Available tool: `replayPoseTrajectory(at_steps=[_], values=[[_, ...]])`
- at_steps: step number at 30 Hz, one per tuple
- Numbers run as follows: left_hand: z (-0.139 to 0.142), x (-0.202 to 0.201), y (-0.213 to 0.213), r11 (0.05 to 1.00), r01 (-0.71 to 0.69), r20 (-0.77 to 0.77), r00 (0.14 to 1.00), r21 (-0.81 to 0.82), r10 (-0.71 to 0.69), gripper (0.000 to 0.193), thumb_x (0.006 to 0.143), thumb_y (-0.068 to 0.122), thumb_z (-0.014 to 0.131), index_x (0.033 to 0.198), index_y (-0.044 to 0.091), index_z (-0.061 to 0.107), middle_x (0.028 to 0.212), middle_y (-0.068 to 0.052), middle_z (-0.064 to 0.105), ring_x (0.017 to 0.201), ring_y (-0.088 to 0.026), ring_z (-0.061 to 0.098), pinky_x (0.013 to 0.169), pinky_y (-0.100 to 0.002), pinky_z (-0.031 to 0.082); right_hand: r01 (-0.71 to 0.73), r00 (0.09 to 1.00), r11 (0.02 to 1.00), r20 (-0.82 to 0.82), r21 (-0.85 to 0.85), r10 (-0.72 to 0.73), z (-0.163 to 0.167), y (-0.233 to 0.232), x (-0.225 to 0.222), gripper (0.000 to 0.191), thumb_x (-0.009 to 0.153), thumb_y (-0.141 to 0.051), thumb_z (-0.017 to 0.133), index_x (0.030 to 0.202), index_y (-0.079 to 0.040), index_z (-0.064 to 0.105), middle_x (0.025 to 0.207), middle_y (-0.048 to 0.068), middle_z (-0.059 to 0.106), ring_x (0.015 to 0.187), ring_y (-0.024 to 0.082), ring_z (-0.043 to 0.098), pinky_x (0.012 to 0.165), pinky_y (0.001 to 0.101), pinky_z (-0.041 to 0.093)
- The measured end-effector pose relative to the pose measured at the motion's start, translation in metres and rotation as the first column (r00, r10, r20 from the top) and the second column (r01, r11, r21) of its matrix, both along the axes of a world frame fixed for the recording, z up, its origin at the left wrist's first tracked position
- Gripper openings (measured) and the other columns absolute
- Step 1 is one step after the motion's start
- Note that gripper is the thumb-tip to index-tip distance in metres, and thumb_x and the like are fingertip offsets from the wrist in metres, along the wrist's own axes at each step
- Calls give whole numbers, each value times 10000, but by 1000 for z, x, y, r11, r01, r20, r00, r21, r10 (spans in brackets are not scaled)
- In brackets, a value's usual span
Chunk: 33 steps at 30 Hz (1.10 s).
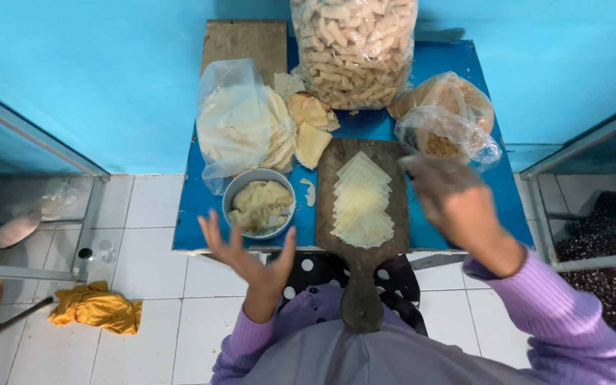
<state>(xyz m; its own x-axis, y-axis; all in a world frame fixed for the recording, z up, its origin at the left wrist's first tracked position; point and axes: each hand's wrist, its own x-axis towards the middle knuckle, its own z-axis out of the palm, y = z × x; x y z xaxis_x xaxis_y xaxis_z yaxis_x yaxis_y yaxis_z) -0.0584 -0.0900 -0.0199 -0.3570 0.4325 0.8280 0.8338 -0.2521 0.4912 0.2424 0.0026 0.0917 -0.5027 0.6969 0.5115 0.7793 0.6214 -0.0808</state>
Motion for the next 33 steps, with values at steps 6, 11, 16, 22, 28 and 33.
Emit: replayPoseTrajectory(at_steps=[6, 11, 16, 22, 28, 33], values=[[2, 37, -17, 862, 478, 24, 876, -171, -481, 295, 859, 139, 825, 1090, 57, 660, 1089, -95, 662, 1020, -298, 632, 892, -431, 484, 329, 943, 940, 85, -85, -322, -19, 3, 34, 459, 909, -273, 769, 1286, -43, 644, 1028, 196, 724, 847, 394, 710, 653, 467, 557], [10, 58, -6, 820, 431, 15, 888, -376, -460, 341, 854, 236, 808, 1077, 21, 666, 1002, -131, 617, 913, -344, 584, 768, -452, 449, 192, 970, 973, -123, -128, -208, -47, 20, 34, 519, 905, -235, 775, 1324, 3, 580, 1003, 239, 708, 836, 426, 704, 643, 474, 555], [11, 66, 1, 826, 338, -63, 911, -450, -407, 345, 838, 273, 799, 1036, 29, 655, 975, -138, 589, 903, -347, 563, 758, -457, 448, 177, 939, 972, -271, -153, -213, -60, 41, 32, 485, 884, -34, 775, 1309, 31, 553, 937, 216, 719, 833, 407, 722, 653, 447, 555], [13, 69, 3, 799, 311, -93, 906, -515, -413, 255, 848, 224, 772, 959, 41, 633, 934, -139, 566, 889, -350, 550, 745, -469, 440, 194, 914, 981, -359, -23, -189, -53, 37, 29, 437, 839, 85, 734, 1242, 42, 570, 948, 201, 702, 776, 363, 708, 659, 417, 561], [20, 72, 4, 780, 385, -63, 879, -494, -473, 144, 885, 131, 715, 925, 55, 600, 938, -141, 562, 894, -348, 548, 771, -461, 451, 162, 965, 960, -241, 229, -106, -50, 41, 30, 297, 908, 125, 687, 1174, 15, 616, 996, 220, 684, 890, 421, 692, 757, 451, 558], [24, 73, 10, 735, 466, 41, 856, -493, -515, 193, 878, 77, 699, 1020, 25, 580, 937, -168, 601, 886, -378, 585, 757, -466, 481, 64, 946, 997, -322, 36, -49, -55, 50, 36, 372, 928, 124, 653, 1289, 44, 620, 1124, 247, 725, 1008, 402, 728, 786, 419, 588]])
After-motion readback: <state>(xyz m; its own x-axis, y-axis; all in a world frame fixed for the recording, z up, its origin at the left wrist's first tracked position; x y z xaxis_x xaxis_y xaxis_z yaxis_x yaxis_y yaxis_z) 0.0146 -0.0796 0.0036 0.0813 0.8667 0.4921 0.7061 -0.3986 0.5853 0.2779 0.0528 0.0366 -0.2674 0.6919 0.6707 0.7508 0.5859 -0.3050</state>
